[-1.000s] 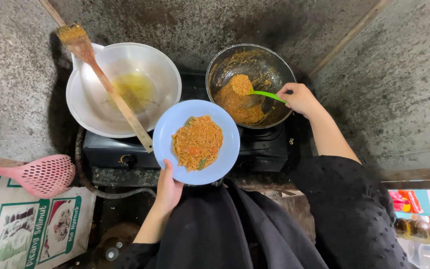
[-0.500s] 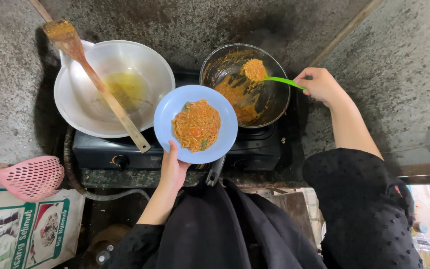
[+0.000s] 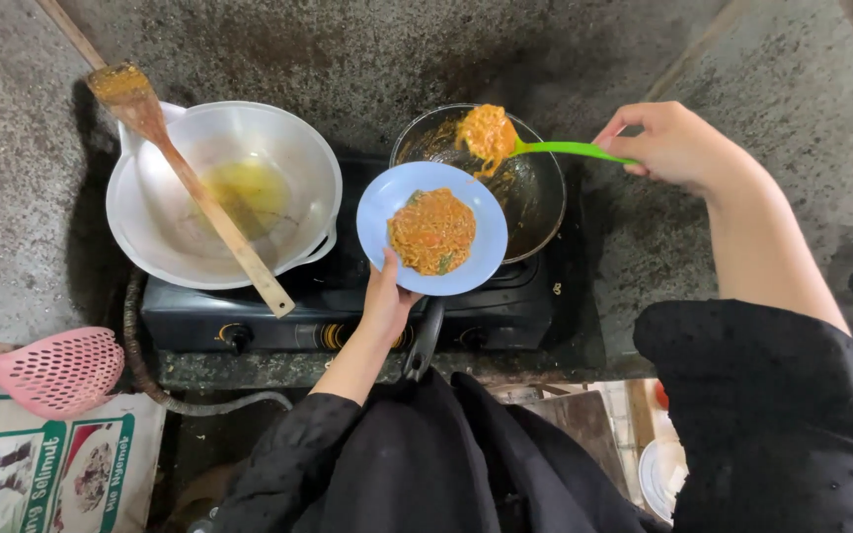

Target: Transferring cooked food from a frying pan onto a plate using a ladle.

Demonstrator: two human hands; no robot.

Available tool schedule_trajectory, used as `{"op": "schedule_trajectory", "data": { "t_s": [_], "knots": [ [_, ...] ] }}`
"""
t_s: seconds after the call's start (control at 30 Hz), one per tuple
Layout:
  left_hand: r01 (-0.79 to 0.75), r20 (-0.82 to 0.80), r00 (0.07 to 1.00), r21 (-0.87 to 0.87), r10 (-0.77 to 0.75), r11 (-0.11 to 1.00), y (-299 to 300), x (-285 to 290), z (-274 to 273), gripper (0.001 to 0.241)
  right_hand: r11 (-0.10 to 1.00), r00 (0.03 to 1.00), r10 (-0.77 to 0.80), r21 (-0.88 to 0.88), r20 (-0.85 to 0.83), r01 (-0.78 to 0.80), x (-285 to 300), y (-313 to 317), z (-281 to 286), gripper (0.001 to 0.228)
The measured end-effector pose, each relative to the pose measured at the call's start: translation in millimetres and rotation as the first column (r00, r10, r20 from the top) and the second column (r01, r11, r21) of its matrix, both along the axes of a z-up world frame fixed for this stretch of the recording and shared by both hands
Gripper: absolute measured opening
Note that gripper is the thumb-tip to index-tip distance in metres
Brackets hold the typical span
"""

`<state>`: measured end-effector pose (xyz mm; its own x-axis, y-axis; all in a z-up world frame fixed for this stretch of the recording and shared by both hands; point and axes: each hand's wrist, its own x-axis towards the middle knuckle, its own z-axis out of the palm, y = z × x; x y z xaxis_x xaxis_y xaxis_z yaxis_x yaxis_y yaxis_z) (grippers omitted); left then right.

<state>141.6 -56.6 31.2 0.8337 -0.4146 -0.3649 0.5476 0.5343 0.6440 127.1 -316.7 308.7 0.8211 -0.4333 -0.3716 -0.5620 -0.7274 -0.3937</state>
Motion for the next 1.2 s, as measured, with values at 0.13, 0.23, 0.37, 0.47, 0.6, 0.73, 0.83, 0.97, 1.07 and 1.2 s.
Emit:
{"op": "schedule_trajectory", "data": {
  "t_s": [0.13,0.23,0.37,0.47,0.6,0.73,0.83,0.97,1.07,1.2],
  "knots": [
    [0.006,0.013,1.0,-0.067,-0.005,0.998,-12,6,-11,0.075,0.98,0.983,0.183,-0.087,0.03,-0.18,-11,-2,-34,0.022],
    [-0.005,0.05,0.999,-0.136,0.012,0.991,-13,6,-11,0.075,0.873,0.915,0.398,-0.333,0.061,-0.357,-20,-4,-80,0.027],
    [-0.045,0.051,0.997,-0.128,0.051,0.991,-8,-5,13,0.074,0.3,0.613,0.785,-0.921,0.089,-0.249,-50,-16,-136,0.021],
    [-0.077,0.05,0.995,-0.137,0.084,0.988,-9,-7,20,0.074,0.295,0.524,0.832,-0.946,0.185,-0.134,-61,-21,-135,0.021],
    [-0.137,0.013,0.99,-0.144,0.14,0.98,-15,-9,36,0.073,0.395,0.481,0.835,-0.9,0.268,-0.183,-72,-28,-149,0.021],
    [-0.157,-0.017,0.988,-0.129,0.157,0.979,-22,-12,50,0.075,0.572,0.448,0.78,-0.789,0.437,-0.226,-76,-36,-154,0.02],
    [-0.191,-0.026,0.982,-0.121,0.189,0.974,-27,-11,62,0.074,0.625,0.423,0.758,-0.739,0.496,-0.253,-69,-40,-152,0.019],
    [-0.221,-0.048,0.975,-0.113,0.216,0.969,-30,-17,63,0.072,0.664,0.407,0.736,-0.692,0.541,-0.281,-66,-42,-155,0.02],
    [-0.234,-0.042,0.972,-0.111,0.231,0.966,-31,-14,50,0.071,0.69,0.416,0.717,-0.656,0.56,-0.306,-65,-49,-159,0.02],
    [-0.224,-0.007,0.975,-0.097,0.224,0.97,-27,-10,55,0.072,0.74,0.455,0.664,-0.607,0.593,-0.289,-65,-42,-168,0.018]
  ]
}}
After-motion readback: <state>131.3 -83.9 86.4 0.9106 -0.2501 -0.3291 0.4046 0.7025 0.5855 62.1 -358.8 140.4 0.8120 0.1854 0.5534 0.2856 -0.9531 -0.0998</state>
